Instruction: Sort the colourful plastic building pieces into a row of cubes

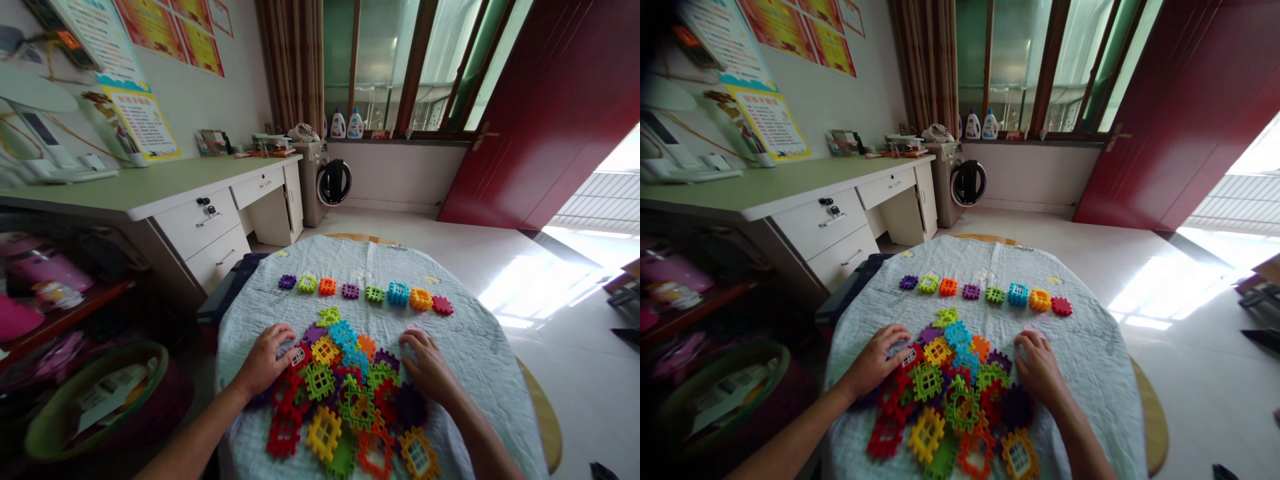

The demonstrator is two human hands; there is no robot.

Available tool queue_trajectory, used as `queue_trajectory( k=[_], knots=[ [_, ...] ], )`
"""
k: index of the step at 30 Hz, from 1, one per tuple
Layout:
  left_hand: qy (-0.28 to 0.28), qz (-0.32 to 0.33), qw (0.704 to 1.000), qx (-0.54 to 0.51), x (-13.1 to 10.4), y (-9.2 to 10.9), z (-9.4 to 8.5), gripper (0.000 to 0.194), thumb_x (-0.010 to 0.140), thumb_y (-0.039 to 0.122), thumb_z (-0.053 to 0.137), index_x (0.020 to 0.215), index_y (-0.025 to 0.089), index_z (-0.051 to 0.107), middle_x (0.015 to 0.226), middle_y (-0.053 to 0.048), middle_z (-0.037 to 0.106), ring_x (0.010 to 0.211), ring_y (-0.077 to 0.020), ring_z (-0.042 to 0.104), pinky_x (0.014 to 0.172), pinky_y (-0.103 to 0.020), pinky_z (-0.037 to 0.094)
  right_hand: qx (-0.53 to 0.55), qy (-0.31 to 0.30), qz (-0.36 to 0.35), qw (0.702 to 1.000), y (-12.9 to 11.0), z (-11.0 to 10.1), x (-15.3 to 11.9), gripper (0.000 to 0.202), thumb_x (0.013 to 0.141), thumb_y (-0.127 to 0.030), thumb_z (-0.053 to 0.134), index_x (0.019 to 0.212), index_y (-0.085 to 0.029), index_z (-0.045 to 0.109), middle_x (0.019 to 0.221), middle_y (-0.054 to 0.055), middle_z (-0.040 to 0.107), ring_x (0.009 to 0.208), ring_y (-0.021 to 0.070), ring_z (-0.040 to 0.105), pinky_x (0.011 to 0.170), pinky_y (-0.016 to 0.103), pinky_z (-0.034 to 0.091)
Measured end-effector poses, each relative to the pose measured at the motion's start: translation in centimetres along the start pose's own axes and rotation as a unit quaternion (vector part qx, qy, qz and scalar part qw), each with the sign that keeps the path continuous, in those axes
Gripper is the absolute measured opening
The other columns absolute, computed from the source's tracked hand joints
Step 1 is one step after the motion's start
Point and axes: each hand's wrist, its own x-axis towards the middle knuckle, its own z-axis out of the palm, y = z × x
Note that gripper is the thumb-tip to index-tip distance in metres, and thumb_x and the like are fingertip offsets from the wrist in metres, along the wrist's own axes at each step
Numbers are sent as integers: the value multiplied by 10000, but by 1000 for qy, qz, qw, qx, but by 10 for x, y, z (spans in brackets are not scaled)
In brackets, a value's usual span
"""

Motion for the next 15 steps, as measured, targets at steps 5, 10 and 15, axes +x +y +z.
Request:
queue_trajectory(
  k=[5,10,15],
  knots=[
    [15,-7,1000,-16,0,-3,1,211,824,363,578,960,242,686,1117,-74,648,1109,-248,585,1015,-411,463,0,-2,-5,1000,2,2,1,309,753,-175,525,1042,-206,632,1192,104,603,1232,274,477,1063,421,375],
    [22,-16,999,-18,-1,-3,1,193,817,349,565,933,247,680,1099,-64,656,1093,-243,593,1012,-406,465,0,2,-13,1000,2,2,1,302,747,-159,522,1027,-211,622,1179,102,604,1207,276,490,1045,428,387],
    [34,-19,999,-21,-1,-3,2,181,812,333,556,917,248,677,1077,-61,662,1070,-234,602,994,-394,479,-8,14,-16,1000,1,3,1,299,746,-153,524,1019,-219,627,1170,98,608,1207,277,493,1048,430,381]
  ],
)
